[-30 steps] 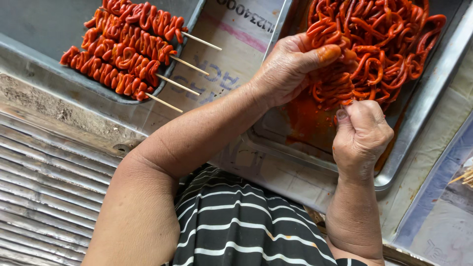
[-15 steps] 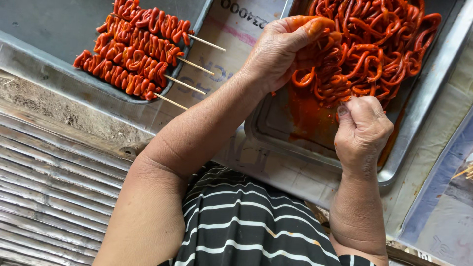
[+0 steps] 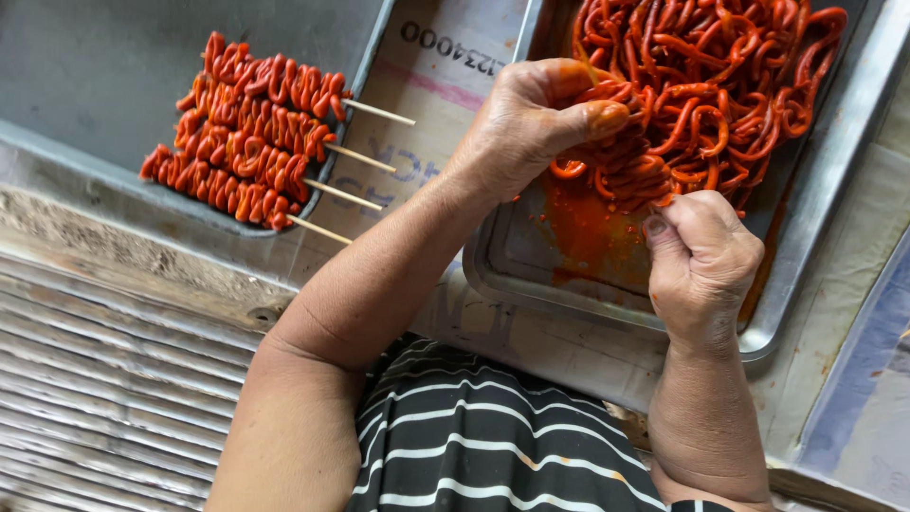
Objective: The person skewers long, thin strips of orange-colored food onto wooden sticks by hand, folding the food back and forth to create a dense, zigzag pattern on each skewer and placing the finished skewers onto a metal tray.
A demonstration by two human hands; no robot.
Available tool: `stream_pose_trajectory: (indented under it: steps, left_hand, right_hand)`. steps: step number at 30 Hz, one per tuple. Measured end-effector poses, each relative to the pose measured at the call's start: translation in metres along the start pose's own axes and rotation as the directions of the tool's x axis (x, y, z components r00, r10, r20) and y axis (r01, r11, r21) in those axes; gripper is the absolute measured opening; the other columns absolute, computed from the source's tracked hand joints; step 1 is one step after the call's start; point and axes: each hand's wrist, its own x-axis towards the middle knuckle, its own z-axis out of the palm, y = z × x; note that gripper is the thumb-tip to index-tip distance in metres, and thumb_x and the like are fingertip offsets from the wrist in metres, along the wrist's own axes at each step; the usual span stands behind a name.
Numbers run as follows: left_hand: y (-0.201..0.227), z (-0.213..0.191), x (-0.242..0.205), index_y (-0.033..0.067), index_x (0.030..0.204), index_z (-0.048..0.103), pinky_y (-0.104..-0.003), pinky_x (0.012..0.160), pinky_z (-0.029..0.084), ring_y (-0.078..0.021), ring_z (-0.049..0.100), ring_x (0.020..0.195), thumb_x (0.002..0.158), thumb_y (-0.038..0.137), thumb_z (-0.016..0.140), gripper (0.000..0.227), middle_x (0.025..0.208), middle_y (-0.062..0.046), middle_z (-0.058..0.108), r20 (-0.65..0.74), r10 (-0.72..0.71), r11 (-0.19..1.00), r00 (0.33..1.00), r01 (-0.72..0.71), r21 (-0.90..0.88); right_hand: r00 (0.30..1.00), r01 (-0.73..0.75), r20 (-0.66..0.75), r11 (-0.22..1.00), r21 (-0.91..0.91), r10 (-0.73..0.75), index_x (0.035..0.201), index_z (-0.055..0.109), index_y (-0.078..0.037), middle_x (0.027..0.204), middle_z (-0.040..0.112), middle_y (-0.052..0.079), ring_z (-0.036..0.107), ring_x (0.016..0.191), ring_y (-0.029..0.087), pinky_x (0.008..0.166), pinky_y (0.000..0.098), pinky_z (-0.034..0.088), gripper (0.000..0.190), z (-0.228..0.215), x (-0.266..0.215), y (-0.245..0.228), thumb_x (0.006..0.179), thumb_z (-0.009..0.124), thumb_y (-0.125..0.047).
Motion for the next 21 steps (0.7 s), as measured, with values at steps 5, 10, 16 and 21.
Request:
stream_pose_trajectory:
  steps: [5,10,16,21]
  left_hand:
    - [-0.003,0.003,-0.002,-0.0087,0.117,0.070,-0.034,0.082,0.064,-0.0183,0.073,0.090,0.093,0.006,0.080,0.030,0.103,-0.014,0.076,-0.074,-0.039,0.985,0.996,0.026,-0.169]
    - [-0.007,0.020,-0.009,-0.0014,0.125,0.064,-0.036,0.085,0.063,-0.0183,0.072,0.096,0.086,0.002,0.079,0.042,0.111,-0.010,0.074,0.013,-0.179,0.956,0.984,0.177,-0.233]
    - [-0.019,0.032,-0.016,-0.0056,0.126,0.066,-0.039,0.095,0.063,-0.0217,0.073,0.103,0.091,-0.001,0.078,0.038,0.114,-0.014,0.075,-0.039,-0.123,0.973,0.992,0.113,-0.201]
    - [-0.023,0.034,-0.015,-0.0067,0.127,0.066,-0.038,0.094,0.063,-0.0208,0.073,0.101,0.093,0.001,0.077,0.037,0.113,-0.014,0.075,-0.090,-0.104,0.983,0.991,0.089,-0.162]
  right_hand:
    - [1.000,0.009,0.000,0.999,-0.048,-0.009,0.101,0.065,0.002,0.088,0.063,0.013,0.064,0.079,0.026,0.071,0.0317,0.050,0.010,-0.002,0.002,-0.003,0.101,0.074,0.008]
    - [0.997,0.037,-0.062,0.993,-0.112,-0.044,0.104,0.065,0.000,0.090,0.064,0.014,0.066,0.081,0.030,0.072,0.0346,0.052,0.013,-0.001,0.005,-0.009,0.099,0.075,0.008]
    - [0.995,0.059,-0.065,0.988,-0.146,-0.069,0.107,0.067,0.001,0.093,0.063,0.015,0.066,0.078,0.031,0.069,0.0368,0.053,0.017,0.001,0.004,-0.008,0.095,0.073,0.011]
    - [0.995,0.075,-0.047,0.987,-0.145,-0.083,0.106,0.065,0.001,0.091,0.063,0.015,0.066,0.080,0.032,0.071,0.0366,0.054,0.017,0.003,0.003,-0.006,0.095,0.071,0.012]
